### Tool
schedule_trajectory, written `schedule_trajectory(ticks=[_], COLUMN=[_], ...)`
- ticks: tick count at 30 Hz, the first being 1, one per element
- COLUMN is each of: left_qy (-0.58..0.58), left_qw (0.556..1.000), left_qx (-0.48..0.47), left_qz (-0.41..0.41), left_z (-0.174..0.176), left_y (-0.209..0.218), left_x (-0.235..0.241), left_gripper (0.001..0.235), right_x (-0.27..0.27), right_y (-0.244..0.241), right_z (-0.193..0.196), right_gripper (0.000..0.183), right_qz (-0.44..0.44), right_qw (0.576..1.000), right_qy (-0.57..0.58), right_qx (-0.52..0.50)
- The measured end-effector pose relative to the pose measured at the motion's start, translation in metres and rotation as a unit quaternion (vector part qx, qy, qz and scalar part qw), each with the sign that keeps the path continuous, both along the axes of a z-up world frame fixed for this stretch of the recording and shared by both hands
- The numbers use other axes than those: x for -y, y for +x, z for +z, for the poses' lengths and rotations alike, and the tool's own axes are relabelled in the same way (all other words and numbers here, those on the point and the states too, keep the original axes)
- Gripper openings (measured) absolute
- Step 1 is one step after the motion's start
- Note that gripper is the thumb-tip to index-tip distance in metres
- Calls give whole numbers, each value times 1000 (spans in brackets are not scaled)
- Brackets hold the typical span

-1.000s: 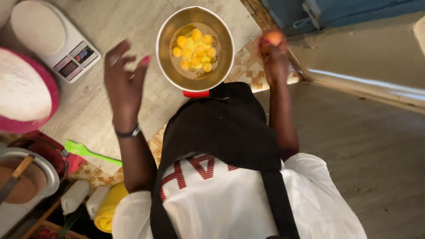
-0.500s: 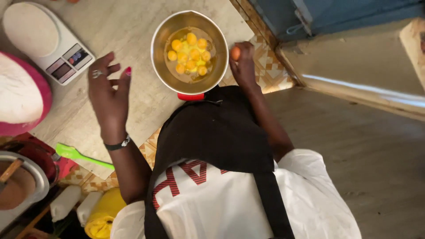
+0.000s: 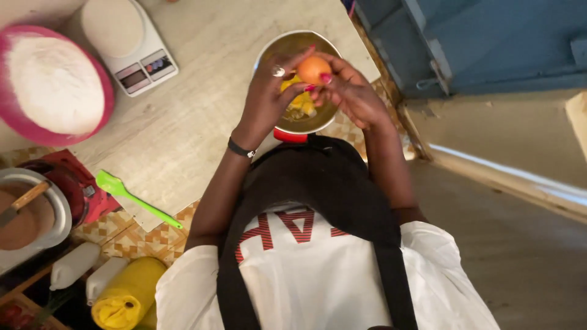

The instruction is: Cracking a large quantity of eggs into a metal bowl in a bakery setting.

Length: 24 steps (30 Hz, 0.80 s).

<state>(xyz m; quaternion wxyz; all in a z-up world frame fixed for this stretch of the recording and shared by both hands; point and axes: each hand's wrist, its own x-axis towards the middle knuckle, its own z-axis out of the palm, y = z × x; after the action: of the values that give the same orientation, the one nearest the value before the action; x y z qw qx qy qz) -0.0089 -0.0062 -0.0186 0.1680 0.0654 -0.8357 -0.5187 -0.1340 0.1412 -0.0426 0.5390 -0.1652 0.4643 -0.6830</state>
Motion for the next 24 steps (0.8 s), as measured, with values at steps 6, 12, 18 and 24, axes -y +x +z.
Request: schedule_trajectory(ticks=[6,12,18,24], left_qy=[78,58,61,-73], left_qw=[992,993,994,990], left_qx=[54,67,61,80], left_qz=[86,71,65,87], left_z=[14,3,-4,-26], left_y=[21,26,22,15], left_x=[10,11,5,2], left_gripper=[39,42,51,51], right_x=[22,26,26,27], right_y=[16,11,10,13], right_z=[64,47,33,30], right_gripper=[50,53,51,45], right_qz=[151,192,168,148], right_qw=[927,809,791,773], right_qy=[57,82,83,83], right_qx=[-338,-550,-582,-611])
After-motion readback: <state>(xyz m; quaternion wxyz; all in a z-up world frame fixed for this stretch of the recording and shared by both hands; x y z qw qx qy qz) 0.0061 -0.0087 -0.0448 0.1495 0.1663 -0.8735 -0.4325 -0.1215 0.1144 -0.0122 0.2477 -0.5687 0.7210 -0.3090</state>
